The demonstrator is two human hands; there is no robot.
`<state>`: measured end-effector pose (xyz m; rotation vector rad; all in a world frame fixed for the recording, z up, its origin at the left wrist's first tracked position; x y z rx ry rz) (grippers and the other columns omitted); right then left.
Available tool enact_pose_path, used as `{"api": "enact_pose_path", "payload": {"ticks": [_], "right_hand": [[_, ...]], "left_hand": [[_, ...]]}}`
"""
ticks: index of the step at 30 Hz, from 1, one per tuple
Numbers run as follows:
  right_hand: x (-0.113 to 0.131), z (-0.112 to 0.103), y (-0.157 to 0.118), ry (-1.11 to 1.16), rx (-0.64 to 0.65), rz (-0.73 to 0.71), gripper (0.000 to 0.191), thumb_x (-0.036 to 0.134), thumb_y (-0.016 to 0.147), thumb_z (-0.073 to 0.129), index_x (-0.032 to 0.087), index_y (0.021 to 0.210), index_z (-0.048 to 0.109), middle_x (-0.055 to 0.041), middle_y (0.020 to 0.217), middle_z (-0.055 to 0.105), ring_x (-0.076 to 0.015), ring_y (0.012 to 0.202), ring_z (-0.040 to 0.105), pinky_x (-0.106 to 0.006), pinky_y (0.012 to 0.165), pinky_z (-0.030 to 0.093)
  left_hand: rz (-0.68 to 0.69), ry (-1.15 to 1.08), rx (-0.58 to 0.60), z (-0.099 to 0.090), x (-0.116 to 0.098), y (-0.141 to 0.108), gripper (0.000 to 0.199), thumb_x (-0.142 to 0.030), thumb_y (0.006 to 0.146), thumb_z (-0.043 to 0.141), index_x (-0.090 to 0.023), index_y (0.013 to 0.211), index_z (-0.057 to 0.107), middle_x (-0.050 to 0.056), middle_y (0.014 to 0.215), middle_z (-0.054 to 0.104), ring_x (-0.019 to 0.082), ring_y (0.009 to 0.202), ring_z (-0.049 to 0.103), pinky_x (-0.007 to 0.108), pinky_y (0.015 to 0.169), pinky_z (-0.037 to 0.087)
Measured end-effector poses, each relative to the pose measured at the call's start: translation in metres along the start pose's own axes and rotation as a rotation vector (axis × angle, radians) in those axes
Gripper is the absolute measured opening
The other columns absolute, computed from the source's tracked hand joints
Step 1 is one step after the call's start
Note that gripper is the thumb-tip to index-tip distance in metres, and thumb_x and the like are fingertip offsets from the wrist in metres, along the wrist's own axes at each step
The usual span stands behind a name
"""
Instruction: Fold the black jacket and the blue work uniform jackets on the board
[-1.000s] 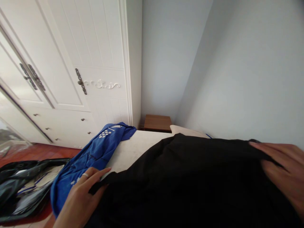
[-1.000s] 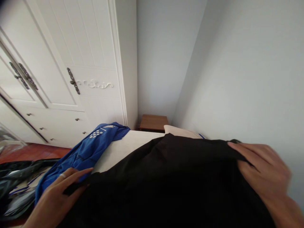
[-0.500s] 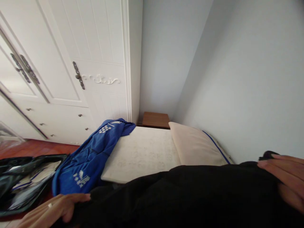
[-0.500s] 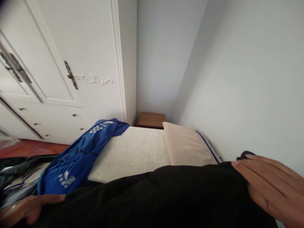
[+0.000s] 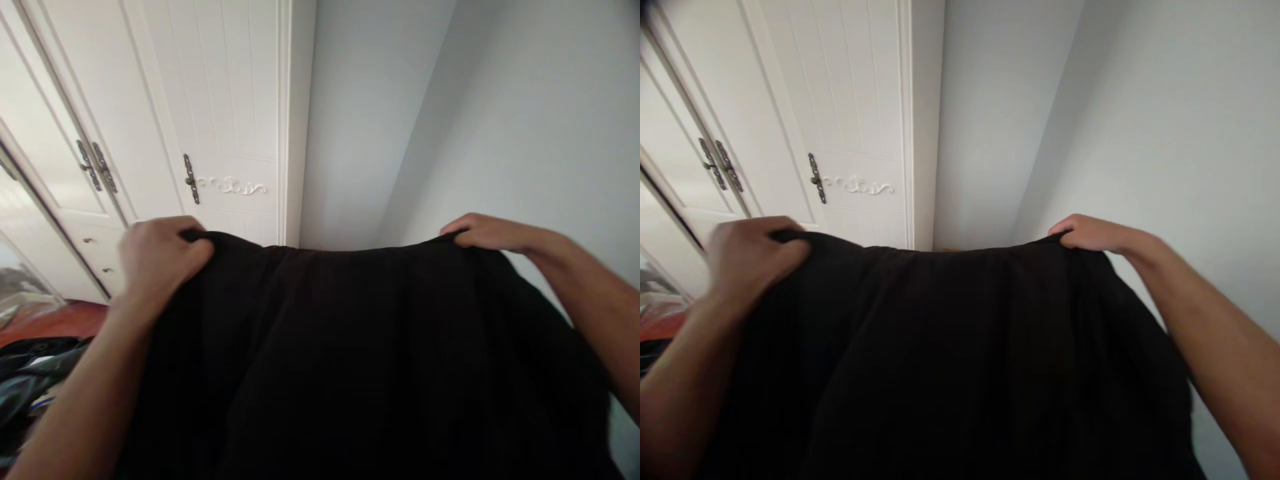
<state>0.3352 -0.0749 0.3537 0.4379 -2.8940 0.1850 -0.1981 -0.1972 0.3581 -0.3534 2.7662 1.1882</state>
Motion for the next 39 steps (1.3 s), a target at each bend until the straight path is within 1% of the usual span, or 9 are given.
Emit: {"api": "enact_pose_path", "payload": {"ticks": [3, 6, 9, 12, 16, 21, 29, 35, 39], "right_hand": [[0.002, 0.030, 0.077, -0.170, 0.028, 0.064, 0.035, 0.007, 0.081, 0.044, 0.009, 0.095, 0.076, -0.0059, 0.088, 0.076, -0.0160, 0.080, 0.067, -0.022, 0.073, 0.048], [-0.014, 0.060, 0.124, -0.321, -0.166, 0.144, 0.037, 0.008, 0.081, 0.047, 0.013, 0.108, 0.073, -0.0122, 0.110, 0.073, -0.0218, 0.096, 0.067, -0.027, 0.080, 0.049], [-0.022, 0.121, 0.148, -0.425, -0.191, 0.159, 0.041, 0.009, 0.083, 0.047, 0.011, 0.118, 0.069, -0.0211, 0.117, 0.068, -0.0292, 0.108, 0.064, -0.040, 0.092, 0.047], [-0.008, 0.186, 0.162, -0.458, -0.186, 0.100, 0.058, 0.007, 0.078, 0.050, 0.010, 0.136, 0.056, -0.0232, 0.140, 0.053, -0.0330, 0.132, 0.047, -0.050, 0.111, 0.029], [0.057, 0.247, 0.179, -0.427, -0.220, -0.207, 0.064, 0.010, 0.082, 0.045, 0.010, 0.146, 0.045, -0.0185, 0.156, 0.033, -0.0301, 0.146, 0.027, -0.048, 0.120, 0.011], [0.122, 0.285, 0.202, -0.264, -0.232, -0.395, 0.055, 0.035, 0.096, 0.038, 0.013, 0.146, 0.046, -0.0149, 0.158, 0.031, -0.0277, 0.147, 0.025, -0.046, 0.121, 0.014], [0.059, 0.364, 0.224, -0.132, -0.016, -0.195, 0.067, 0.055, 0.100, 0.022, 0.015, 0.153, 0.034, -0.0145, 0.160, 0.024, -0.0274, 0.149, 0.020, -0.048, 0.119, 0.019], [0.043, 0.332, 0.200, -0.209, -0.014, -0.091, 0.072, 0.059, 0.098, 0.029, 0.010, 0.151, 0.037, -0.0197, 0.157, 0.029, -0.0324, 0.147, 0.024, -0.051, 0.119, 0.019], [0.075, 0.306, 0.159, -0.192, -0.248, -0.248, 0.071, 0.057, 0.100, 0.027, 0.010, 0.153, 0.032, -0.0183, 0.159, 0.023, -0.0308, 0.149, 0.019, -0.050, 0.120, 0.018]], "left_hand": [[0.148, 0.041, 0.244, 0.087, -0.052, 0.054, 0.035, -0.031, 0.080, 0.051, -0.010, 0.101, 0.071, 0.008, 0.103, 0.066, 0.027, 0.101, 0.061, 0.039, 0.086, 0.046], [0.121, 0.121, 0.356, 0.172, -0.068, 0.067, 0.032, -0.024, 0.085, 0.051, -0.010, 0.107, 0.068, 0.019, 0.116, 0.064, 0.033, 0.112, 0.057, 0.045, 0.094, 0.043], [0.157, 0.125, 0.405, 0.239, -0.078, 0.039, 0.040, -0.013, 0.087, 0.044, -0.005, 0.124, 0.059, 0.027, 0.131, 0.056, 0.037, 0.122, 0.051, 0.052, 0.096, 0.040], [0.317, 0.061, 0.443, 0.287, -0.099, -0.006, 0.046, -0.019, 0.091, 0.045, -0.012, 0.135, 0.052, 0.020, 0.146, 0.047, 0.031, 0.137, 0.039, 0.046, 0.107, 0.034], [0.620, -0.162, 0.520, 0.337, -0.138, -0.061, 0.058, -0.048, 0.097, 0.039, -0.015, 0.144, 0.046, 0.016, 0.156, 0.036, 0.029, 0.148, 0.023, 0.045, 0.118, 0.022], [0.533, -0.141, 0.708, 0.407, -0.125, -0.099, 0.066, -0.056, 0.098, 0.029, -0.014, 0.147, 0.043, 0.017, 0.156, 0.035, 0.031, 0.147, 0.025, 0.052, 0.117, 0.022], [0.540, -0.180, 0.712, 0.425, -0.099, -0.112, 0.062, -0.055, 0.099, 0.029, -0.021, 0.149, 0.040, 0.013, 0.156, 0.035, 0.027, 0.146, 0.028, 0.048, 0.118, 0.021], [0.426, -0.273, 0.775, 0.416, -0.100, -0.095, 0.057, -0.050, 0.100, 0.028, -0.017, 0.142, 0.051, 0.013, 0.151, 0.044, 0.027, 0.144, 0.034, 0.047, 0.117, 0.027], [0.445, -0.352, 0.652, 0.371, -0.125, -0.092, 0.060, -0.047, 0.103, 0.017, -0.017, 0.146, 0.045, 0.012, 0.153, 0.042, 0.025, 0.146, 0.029, 0.045, 0.117, 0.027]]}}
Point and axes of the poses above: each hand's wrist, its own y-axis towards the middle knuckle, its own z-axis out of the palm, x = y × z, the point moved 10 cm from there along y, towards the middle knuckle
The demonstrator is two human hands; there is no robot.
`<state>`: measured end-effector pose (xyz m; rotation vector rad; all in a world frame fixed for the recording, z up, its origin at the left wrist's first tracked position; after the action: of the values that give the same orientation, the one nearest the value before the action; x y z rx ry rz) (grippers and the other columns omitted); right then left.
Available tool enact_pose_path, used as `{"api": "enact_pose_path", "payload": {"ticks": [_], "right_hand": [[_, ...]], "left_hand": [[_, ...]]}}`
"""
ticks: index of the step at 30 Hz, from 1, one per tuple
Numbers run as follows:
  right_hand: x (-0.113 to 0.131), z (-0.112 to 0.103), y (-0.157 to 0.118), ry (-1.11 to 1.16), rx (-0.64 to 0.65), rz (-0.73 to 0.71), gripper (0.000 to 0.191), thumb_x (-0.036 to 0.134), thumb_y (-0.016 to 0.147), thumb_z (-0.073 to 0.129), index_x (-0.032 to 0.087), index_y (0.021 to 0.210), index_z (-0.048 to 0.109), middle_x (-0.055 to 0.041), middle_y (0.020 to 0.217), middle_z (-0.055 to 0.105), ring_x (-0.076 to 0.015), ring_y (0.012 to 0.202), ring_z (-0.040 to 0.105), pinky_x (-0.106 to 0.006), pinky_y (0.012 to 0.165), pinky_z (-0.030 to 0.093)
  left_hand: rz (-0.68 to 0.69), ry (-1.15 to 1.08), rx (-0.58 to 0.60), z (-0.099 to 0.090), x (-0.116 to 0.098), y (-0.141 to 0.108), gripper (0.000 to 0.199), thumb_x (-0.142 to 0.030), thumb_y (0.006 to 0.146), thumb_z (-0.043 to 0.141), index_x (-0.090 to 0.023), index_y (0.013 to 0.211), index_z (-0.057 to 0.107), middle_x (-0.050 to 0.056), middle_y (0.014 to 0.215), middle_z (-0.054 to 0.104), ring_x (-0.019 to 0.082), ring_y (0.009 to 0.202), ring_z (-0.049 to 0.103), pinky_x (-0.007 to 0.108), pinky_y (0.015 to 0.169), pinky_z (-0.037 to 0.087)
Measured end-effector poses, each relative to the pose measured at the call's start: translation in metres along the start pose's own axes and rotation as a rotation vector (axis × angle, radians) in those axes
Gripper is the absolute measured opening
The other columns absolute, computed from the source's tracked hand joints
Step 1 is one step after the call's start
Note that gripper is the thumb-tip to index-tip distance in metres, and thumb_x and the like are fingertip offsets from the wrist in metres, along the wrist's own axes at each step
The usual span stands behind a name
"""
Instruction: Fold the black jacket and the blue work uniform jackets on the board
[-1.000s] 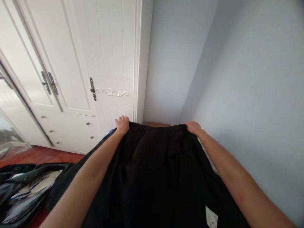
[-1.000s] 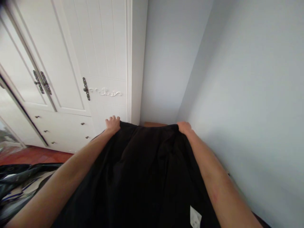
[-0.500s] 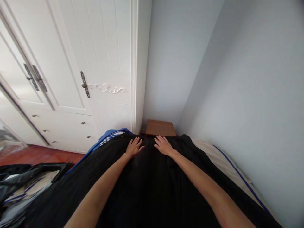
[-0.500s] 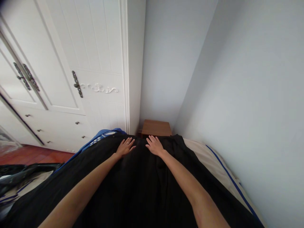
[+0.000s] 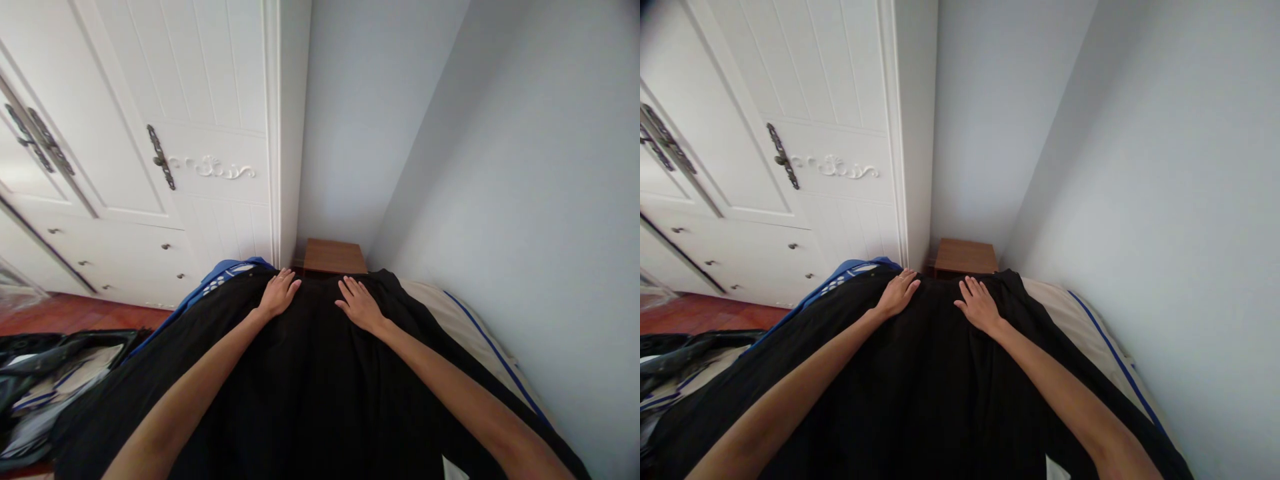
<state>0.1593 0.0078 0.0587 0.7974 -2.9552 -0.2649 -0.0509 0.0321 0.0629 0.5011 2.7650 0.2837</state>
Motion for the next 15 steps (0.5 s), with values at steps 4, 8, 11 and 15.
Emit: {"api": "enact_pose_path", "payload": {"ticks": [4, 8, 11, 15], "right_hand": [[0.021, 0.025, -0.038, 0.042, 0.124, -0.180, 0.063, 0.056, 0.100, 0.030, 0.019, 0.150, 0.040, -0.0137, 0.157, 0.031, -0.0287, 0.147, 0.027, -0.051, 0.119, 0.023], [-0.003, 0.030, -0.053, 0.010, 0.221, -0.083, 0.066, 0.056, 0.100, 0.030, 0.014, 0.148, 0.043, -0.0171, 0.154, 0.037, -0.0303, 0.144, 0.033, -0.049, 0.118, 0.028], [-0.015, -0.014, -0.062, -0.013, 0.073, -0.074, 0.066, 0.057, 0.099, 0.032, 0.015, 0.148, 0.043, -0.0156, 0.155, 0.037, -0.0304, 0.145, 0.031, -0.050, 0.119, 0.026], [-0.045, -0.054, -0.115, -0.076, -0.100, -0.014, 0.067, 0.056, 0.099, 0.032, 0.013, 0.150, 0.039, -0.0162, 0.158, 0.029, -0.0296, 0.148, 0.024, -0.051, 0.120, 0.023]], "left_hand": [[0.413, 0.040, 0.089, 0.012, -0.056, -0.049, 0.064, -0.060, 0.097, 0.032, -0.024, 0.150, 0.039, 0.009, 0.159, 0.031, 0.025, 0.149, 0.021, 0.045, 0.121, 0.015], [0.312, 0.098, 0.284, 0.035, -0.021, -0.083, 0.070, -0.063, 0.096, 0.029, -0.019, 0.150, 0.039, 0.014, 0.157, 0.031, 0.027, 0.147, 0.027, 0.046, 0.119, 0.021], [0.216, 0.100, 0.278, 0.015, 0.003, -0.095, 0.072, -0.062, 0.097, 0.031, -0.015, 0.152, 0.035, 0.016, 0.158, 0.028, 0.028, 0.147, 0.027, 0.042, 0.118, 0.025], [0.115, 0.150, 0.102, -0.034, 0.008, -0.131, 0.070, -0.060, 0.097, 0.031, -0.016, 0.151, 0.037, 0.013, 0.158, 0.030, 0.028, 0.148, 0.021, 0.046, 0.119, 0.024]]}}
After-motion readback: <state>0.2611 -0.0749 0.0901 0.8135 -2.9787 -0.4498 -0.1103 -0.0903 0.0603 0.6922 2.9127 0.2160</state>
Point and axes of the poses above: each hand's wrist, its own y-axis towards the middle knuckle, its own z-axis out of the palm, x = y × z, the point moved 10 cm from there along y, towards the middle knuckle
